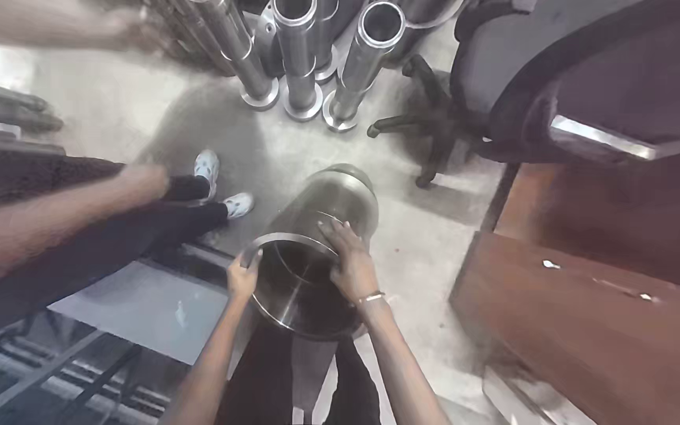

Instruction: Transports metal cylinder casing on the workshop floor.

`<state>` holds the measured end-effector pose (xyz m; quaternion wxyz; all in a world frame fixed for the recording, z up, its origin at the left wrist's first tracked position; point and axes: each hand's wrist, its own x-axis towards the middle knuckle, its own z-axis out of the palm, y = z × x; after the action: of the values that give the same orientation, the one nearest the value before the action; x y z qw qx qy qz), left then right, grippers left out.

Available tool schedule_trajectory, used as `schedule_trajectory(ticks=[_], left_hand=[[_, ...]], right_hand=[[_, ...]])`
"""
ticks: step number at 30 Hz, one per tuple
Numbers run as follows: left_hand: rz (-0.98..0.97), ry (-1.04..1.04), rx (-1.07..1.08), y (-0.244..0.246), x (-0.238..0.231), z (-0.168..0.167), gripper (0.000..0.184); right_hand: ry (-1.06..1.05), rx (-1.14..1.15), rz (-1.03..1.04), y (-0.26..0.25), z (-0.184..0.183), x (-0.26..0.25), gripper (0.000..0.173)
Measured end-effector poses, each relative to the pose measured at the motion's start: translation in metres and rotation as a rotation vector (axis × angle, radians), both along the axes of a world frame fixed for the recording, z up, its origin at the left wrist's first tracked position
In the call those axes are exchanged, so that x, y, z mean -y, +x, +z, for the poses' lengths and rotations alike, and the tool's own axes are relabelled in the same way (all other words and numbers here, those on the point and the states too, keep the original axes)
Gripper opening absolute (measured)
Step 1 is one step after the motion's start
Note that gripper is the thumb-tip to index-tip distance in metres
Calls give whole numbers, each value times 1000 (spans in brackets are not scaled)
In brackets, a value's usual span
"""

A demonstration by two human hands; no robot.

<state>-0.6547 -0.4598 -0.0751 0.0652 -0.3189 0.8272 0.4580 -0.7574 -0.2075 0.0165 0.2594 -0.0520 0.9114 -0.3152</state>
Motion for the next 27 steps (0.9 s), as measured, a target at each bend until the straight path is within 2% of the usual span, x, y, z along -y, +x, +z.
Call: schedule_trajectory(ticks=[3, 9, 13, 19, 22, 25, 27], left_hand=[[123, 41, -18, 14, 4, -5, 30], [407, 135, -7, 35, 2, -16, 28], [591, 165, 57, 39, 3, -22, 29], [771, 311, 174, 46, 12, -18, 36], [594, 291, 258, 40, 45, -4, 47], [199, 74, 100, 4, 94, 8, 78], [-15, 19, 51, -30, 119, 13, 87]], right_hand=[[96, 16, 144, -19, 5, 28, 76], [198, 230, 393, -63, 17, 81, 74], [222, 293, 534, -89, 18, 125, 78], [277, 332, 742, -108, 13, 197, 71], [315, 358, 835, -109, 10, 228, 57], [323, 379, 954, -108, 12, 257, 36], [326, 386, 1026, -106, 11, 276, 33]])
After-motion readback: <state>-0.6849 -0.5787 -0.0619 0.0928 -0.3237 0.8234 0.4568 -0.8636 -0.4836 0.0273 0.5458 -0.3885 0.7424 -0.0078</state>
